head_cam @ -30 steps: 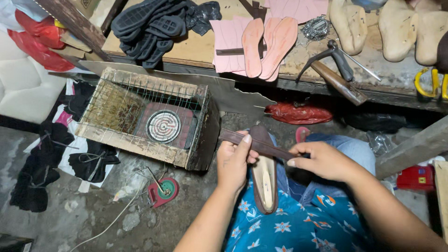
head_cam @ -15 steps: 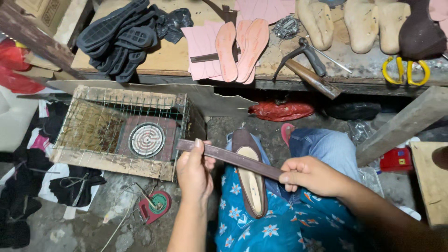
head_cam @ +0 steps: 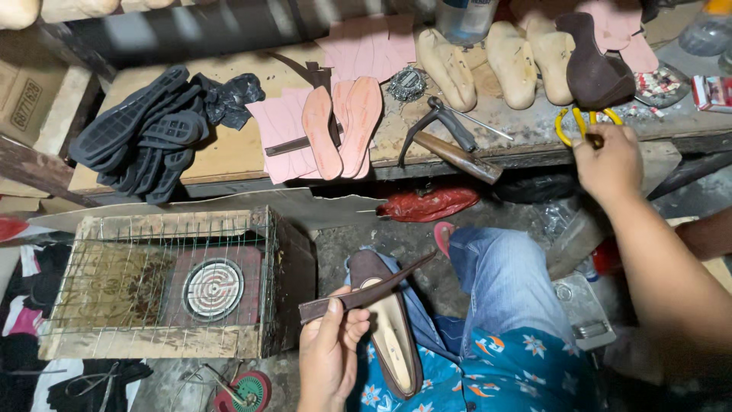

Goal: The person uses pliers and a hammer to attach a rubber sole to a shoe upper, then trims excess material with scissors. The person repeatedly hammers the sole edges and adjusts the fit throughout the process.

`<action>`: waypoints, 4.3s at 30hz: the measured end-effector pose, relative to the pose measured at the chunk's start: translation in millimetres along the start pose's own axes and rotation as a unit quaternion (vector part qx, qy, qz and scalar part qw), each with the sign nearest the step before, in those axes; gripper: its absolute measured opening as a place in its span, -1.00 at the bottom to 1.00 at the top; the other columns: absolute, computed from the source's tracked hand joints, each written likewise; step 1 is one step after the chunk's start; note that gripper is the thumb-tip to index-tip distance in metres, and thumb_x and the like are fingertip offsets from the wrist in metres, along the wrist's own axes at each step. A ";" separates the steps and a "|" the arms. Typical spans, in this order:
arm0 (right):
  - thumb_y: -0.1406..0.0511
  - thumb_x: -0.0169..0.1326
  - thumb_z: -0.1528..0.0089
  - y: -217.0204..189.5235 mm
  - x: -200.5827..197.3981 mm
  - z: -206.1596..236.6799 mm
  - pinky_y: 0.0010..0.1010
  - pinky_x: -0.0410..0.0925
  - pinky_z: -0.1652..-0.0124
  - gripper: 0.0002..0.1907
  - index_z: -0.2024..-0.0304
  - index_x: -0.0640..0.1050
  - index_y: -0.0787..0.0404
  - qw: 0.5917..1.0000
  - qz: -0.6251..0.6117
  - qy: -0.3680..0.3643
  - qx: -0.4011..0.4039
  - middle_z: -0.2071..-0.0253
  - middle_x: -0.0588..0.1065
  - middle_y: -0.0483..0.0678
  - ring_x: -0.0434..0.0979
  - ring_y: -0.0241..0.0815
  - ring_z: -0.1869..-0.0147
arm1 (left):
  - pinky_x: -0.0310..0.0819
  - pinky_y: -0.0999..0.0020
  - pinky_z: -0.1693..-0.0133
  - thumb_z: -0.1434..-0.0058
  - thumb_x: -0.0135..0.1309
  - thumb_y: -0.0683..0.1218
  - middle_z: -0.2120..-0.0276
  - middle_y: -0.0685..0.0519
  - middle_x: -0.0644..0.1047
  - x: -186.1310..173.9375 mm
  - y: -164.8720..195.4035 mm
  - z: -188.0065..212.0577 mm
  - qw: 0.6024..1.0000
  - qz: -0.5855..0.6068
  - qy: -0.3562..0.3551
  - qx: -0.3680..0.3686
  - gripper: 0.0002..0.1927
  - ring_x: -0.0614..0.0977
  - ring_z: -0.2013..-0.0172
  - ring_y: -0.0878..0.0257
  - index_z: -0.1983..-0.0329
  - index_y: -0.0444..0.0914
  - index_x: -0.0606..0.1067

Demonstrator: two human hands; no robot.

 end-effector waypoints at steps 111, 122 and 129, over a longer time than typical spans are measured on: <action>0.30 0.13 -0.26 -182.8 -8.6 188.4 -0.52 0.39 0.13 -0.55 -0.17 0.36 0.22 0.726 -0.430 -0.536 0.036 0.20 0.44 -0.14 0.46 -0.35 0.16 | 0.70 0.25 0.34 -0.39 -0.12 -0.13 0.25 -0.25 0.59 84.5 -0.8 -24.5 0.998 -0.055 -0.014 0.012 -0.87 0.74 0.28 -0.01 0.13 -0.29 0.27; 0.28 0.16 -0.20 -162.4 5.5 205.8 -0.50 0.32 0.51 -0.72 0.07 0.51 0.24 0.700 -0.435 -0.522 0.219 0.48 0.43 -0.13 0.40 -0.36 0.49 | 0.71 0.22 0.31 -0.39 -0.11 -0.13 0.24 -0.25 0.60 81.4 -11.3 -25.7 1.000 -0.001 -0.011 -0.013 -0.85 0.75 0.26 -0.03 0.09 -0.33 0.32; 0.23 0.25 -0.15 -171.3 -4.4 201.6 -0.45 0.24 0.62 -0.74 0.21 0.54 0.25 0.746 -0.342 -0.532 0.209 0.59 0.43 -0.11 0.33 -0.34 0.64 | 0.70 0.24 0.31 -0.37 -0.07 -0.17 0.26 -0.25 0.61 77.9 -13.5 -25.5 1.000 0.001 -0.014 -0.022 -0.86 0.74 0.27 -0.01 0.11 -0.36 0.34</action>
Point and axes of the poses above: each hand's wrist, its own z-axis away from the middle knuckle, its own x-axis out of the palm, y = z × x, the point moved 1 cm from there along -z, towards the middle knuckle
